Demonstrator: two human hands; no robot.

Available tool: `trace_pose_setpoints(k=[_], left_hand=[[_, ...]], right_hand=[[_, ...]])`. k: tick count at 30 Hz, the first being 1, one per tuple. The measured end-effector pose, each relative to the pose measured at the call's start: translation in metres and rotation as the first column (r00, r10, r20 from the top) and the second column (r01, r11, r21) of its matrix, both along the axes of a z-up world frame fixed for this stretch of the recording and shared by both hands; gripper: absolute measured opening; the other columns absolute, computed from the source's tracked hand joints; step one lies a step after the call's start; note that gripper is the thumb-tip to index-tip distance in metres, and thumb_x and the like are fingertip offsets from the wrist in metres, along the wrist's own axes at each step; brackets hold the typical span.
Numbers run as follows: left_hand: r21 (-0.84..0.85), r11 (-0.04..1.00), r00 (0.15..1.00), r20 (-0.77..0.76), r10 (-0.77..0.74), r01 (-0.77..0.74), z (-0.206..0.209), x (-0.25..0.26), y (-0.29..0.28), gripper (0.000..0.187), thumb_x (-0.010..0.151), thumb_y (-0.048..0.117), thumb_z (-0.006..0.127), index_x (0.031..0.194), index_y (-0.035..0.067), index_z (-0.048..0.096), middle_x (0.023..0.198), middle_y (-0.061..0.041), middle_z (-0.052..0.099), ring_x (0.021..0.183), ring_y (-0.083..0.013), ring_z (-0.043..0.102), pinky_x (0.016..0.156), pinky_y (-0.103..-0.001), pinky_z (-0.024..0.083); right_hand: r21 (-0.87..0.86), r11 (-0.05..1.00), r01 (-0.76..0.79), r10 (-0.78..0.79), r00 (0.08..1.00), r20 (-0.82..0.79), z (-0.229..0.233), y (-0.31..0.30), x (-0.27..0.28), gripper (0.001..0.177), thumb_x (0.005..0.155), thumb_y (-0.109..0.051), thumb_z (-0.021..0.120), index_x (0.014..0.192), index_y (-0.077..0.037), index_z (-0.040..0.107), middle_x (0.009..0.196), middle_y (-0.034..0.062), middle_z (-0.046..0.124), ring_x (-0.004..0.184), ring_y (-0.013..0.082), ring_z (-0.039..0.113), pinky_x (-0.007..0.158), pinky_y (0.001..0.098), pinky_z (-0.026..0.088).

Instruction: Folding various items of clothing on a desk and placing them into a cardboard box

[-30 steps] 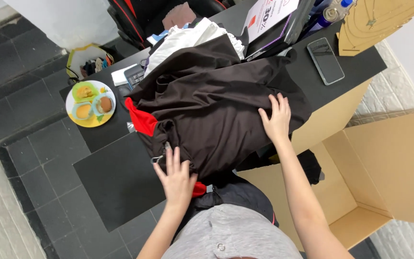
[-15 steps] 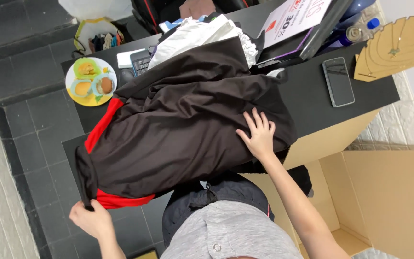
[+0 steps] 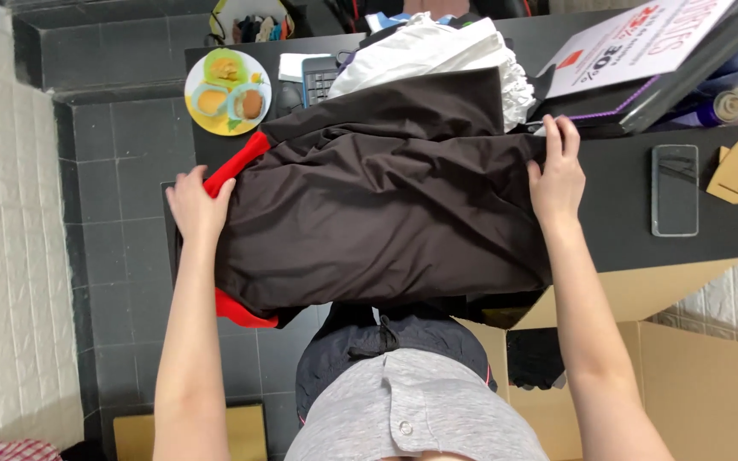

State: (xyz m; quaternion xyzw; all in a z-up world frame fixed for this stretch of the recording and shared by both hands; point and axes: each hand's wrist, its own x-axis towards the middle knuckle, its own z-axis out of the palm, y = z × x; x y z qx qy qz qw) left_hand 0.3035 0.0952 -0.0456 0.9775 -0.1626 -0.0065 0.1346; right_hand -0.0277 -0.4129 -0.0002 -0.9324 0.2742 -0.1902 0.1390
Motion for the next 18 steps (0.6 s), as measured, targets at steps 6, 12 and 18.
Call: trace_pose_setpoints(k=[6, 12, 18], left_hand=[[-0.191, 0.982, 0.994, 0.104, 0.022, -0.001, -0.037, 0.022, 0.01, 0.007, 0.106, 0.021, 0.072, 0.112, 0.018, 0.07, 0.1, -0.007, 0.074, 0.105, -0.035, 0.073, 0.113, -0.05, 0.044], [-0.29, 0.948, 0.985, 0.073, 0.158, -0.131, 0.009, 0.043, 0.024, 0.018, 0.107, 0.021, 0.05, 0.111, 0.016, 0.067, 0.097, -0.016, 0.076, 0.086, -0.0463, 0.068, 0.071, -0.056, 0.048], [-0.319, 0.945, 0.99, 0.094, 0.105, -0.07, 0.014, 0.072, 0.021, 0.02, 0.107, 0.016, 0.051, 0.112, 0.013, 0.07, 0.103, -0.011, 0.077, 0.089, -0.0375, 0.069, 0.073, -0.048, 0.05]], right_hand=[[-0.244, 0.969, -0.033, -0.015, 0.982, -0.189, -0.054, -0.055, 0.01, 0.026, 0.096, -0.02, 0.071, 0.119, -0.032, 0.07, 0.117, -0.0099, 0.062, 0.087, 0.0281, 0.077, 0.071, 0.0412, 0.064], [-0.201, 0.979, 0.028, -0.017, 0.998, 0.058, 0.031, -0.055, 0.039, 0.019, 0.092, 0.016, 0.064, 0.105, 0.002, 0.069, 0.121, 0.0177, 0.06, 0.076, 0.0408, 0.066, 0.062, 0.0493, 0.054], [-0.297, 0.948, 0.111, -0.101, 0.994, 0.048, -0.003, -0.08, 0.076, 0.032, 0.081, 0.025, 0.058, 0.104, 0.006, 0.069, 0.114, 0.0179, 0.057, 0.068, 0.0376, 0.068, 0.064, 0.0453, 0.061]])
